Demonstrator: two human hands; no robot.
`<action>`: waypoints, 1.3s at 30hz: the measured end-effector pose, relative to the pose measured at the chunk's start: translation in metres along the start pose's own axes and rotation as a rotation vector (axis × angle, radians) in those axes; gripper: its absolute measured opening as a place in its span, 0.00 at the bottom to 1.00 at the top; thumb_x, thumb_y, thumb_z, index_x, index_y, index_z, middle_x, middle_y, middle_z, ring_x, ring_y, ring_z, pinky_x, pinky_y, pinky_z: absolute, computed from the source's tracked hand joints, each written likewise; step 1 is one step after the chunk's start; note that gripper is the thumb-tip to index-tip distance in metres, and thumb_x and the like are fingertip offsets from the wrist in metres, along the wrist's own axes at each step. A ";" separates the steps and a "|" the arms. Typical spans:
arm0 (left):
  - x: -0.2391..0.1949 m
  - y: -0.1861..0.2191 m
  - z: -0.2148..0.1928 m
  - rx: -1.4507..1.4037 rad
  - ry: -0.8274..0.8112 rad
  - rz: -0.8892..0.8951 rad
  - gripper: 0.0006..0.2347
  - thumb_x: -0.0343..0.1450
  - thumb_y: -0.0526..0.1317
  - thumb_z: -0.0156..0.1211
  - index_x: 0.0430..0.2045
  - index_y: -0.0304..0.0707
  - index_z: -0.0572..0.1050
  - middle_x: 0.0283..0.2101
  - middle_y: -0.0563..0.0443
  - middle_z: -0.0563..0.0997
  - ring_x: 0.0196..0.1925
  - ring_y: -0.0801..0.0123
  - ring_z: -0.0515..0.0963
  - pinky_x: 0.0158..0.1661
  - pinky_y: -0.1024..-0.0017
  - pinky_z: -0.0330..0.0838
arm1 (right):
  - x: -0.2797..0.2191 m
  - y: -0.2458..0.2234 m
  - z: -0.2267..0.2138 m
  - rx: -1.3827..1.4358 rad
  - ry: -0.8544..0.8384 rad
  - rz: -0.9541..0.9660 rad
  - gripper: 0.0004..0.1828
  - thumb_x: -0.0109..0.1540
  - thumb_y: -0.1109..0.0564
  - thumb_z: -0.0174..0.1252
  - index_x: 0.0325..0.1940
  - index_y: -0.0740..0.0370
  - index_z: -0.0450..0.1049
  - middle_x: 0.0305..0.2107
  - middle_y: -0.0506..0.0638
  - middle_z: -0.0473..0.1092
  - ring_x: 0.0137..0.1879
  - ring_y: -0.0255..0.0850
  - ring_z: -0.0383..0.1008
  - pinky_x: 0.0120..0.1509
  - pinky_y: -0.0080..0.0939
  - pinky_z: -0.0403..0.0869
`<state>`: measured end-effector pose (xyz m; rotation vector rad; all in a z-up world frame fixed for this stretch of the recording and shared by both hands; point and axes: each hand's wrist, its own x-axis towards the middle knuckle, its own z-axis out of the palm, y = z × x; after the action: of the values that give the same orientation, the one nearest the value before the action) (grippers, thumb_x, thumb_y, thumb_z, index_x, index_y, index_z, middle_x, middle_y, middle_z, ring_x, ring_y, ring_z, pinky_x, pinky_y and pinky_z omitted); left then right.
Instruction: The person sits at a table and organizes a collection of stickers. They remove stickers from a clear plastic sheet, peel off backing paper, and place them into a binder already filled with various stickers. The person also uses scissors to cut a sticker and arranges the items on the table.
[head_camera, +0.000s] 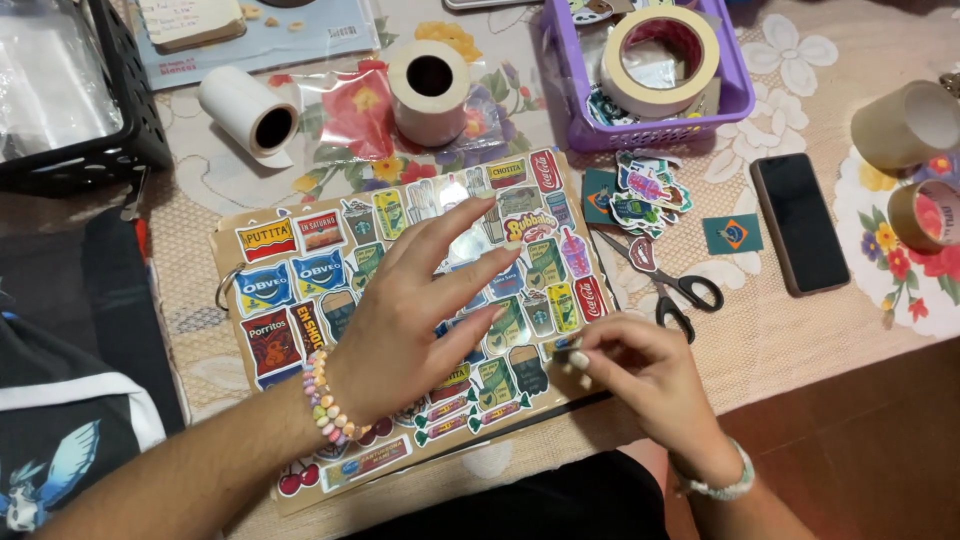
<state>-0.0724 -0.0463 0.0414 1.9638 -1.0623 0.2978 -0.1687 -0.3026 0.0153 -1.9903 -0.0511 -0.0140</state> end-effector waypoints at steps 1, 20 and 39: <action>0.001 0.000 0.001 -0.011 -0.039 -0.034 0.18 0.71 0.34 0.62 0.56 0.35 0.70 0.67 0.31 0.63 0.68 0.40 0.68 0.63 0.47 0.66 | -0.012 0.014 -0.001 0.061 0.014 0.191 0.04 0.57 0.60 0.67 0.34 0.62 0.80 0.27 0.47 0.77 0.30 0.31 0.71 0.34 0.29 0.71; -0.004 -0.009 0.010 -0.085 -0.089 -0.129 0.20 0.68 0.34 0.62 0.56 0.35 0.68 0.69 0.31 0.58 0.72 0.42 0.62 0.67 0.51 0.59 | -0.026 0.027 0.017 0.151 0.137 0.432 0.14 0.55 0.66 0.69 0.38 0.62 0.71 0.25 0.51 0.76 0.24 0.32 0.70 0.32 0.30 0.74; -0.005 -0.008 0.011 -0.089 -0.097 -0.116 0.19 0.69 0.35 0.60 0.56 0.36 0.68 0.69 0.30 0.57 0.72 0.41 0.61 0.67 0.51 0.58 | -0.025 0.028 0.015 0.138 0.075 0.438 0.13 0.56 0.65 0.70 0.38 0.62 0.72 0.23 0.49 0.75 0.25 0.29 0.67 0.32 0.29 0.72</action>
<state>-0.0712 -0.0503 0.0273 1.9671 -1.0002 0.0912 -0.1924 -0.3011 -0.0169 -1.8243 0.4212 0.1927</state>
